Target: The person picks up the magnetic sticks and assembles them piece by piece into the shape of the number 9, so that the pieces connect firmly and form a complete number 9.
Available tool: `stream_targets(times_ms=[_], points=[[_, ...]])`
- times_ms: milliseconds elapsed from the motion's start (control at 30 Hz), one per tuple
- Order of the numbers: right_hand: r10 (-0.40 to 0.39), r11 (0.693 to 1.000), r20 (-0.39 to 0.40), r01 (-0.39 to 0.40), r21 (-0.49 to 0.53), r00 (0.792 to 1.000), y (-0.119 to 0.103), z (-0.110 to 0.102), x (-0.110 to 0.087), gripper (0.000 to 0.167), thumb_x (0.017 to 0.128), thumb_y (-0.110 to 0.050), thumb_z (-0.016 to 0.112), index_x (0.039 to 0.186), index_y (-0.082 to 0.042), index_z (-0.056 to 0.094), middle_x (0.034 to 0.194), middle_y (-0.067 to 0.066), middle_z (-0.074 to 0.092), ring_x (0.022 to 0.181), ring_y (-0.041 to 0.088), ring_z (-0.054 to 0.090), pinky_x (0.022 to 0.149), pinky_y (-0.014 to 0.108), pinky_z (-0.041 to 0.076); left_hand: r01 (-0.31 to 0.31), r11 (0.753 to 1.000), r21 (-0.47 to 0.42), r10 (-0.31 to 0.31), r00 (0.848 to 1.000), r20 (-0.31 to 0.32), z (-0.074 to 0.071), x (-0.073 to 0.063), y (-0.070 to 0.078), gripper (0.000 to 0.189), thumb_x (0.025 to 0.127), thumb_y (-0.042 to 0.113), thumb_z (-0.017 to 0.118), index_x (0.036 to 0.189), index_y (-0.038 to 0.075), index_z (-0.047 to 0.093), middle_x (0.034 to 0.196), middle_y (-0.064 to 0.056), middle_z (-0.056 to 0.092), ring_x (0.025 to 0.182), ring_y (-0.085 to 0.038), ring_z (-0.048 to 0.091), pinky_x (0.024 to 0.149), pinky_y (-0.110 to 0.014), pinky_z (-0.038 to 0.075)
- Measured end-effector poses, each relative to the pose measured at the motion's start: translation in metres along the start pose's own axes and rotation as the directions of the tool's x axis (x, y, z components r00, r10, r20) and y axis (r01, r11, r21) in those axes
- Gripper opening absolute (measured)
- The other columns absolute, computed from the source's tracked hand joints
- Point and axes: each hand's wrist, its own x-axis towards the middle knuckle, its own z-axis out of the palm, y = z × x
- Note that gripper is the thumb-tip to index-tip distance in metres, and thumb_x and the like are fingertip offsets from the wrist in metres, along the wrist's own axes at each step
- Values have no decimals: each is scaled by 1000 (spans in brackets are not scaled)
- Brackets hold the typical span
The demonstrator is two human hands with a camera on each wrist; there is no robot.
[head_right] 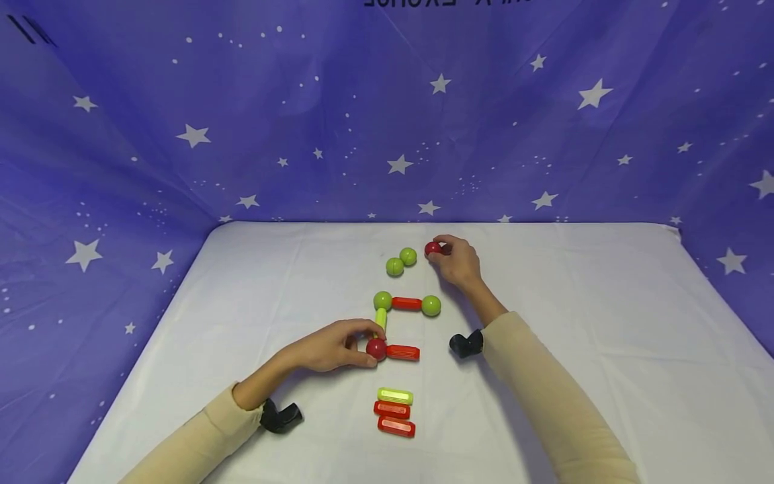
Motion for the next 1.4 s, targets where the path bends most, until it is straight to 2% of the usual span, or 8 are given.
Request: stream_targets(times_ms=[267,600,900,1100,1400], points=[[-1,1000,2,2,-14,1000,2,-1,-1,41,93,-13,69,131,-2,60,114,24,65,109,38,59,97,50,41,-10,1000,2,10,1000,-1,0,0,0,38,88,22,77,122,16,61,102,5,57,70,-10,51,68,-25,44],[-24,1000,2,24,-13,1000,4,-2,-2,40,93,-14,68,131,-2,60,114,24,65,107,37,59,95,50,42,18,1000,-3,-18,1000,-1,1,0,1,38,88,22,77,122,17,61,102,5,57,72,-11,51,69,-25,43],[-42,998,9,42,45,999,5,-9,-10,39,92,-15,69,128,0,61,112,24,65,102,35,59,89,46,45,13,1000,-2,-13,1000,-2,1,0,2,37,89,23,76,122,17,61,103,4,56,72,-12,51,68,-26,43],[-62,995,27,60,78,998,4,-15,-23,39,91,-18,71,126,-3,62,108,19,65,96,32,58,73,37,48,15,1000,0,-15,1000,0,1,0,2,38,89,23,76,123,17,61,104,4,57,72,-10,51,68,-25,43],[-140,979,44,132,156,989,-3,-27,-55,36,90,-16,73,123,-3,65,102,15,67,90,28,60,76,36,46,21,1000,-9,-21,1000,-2,2,0,1,38,89,22,76,124,15,61,105,4,56,73,-12,51,68,-25,43]])
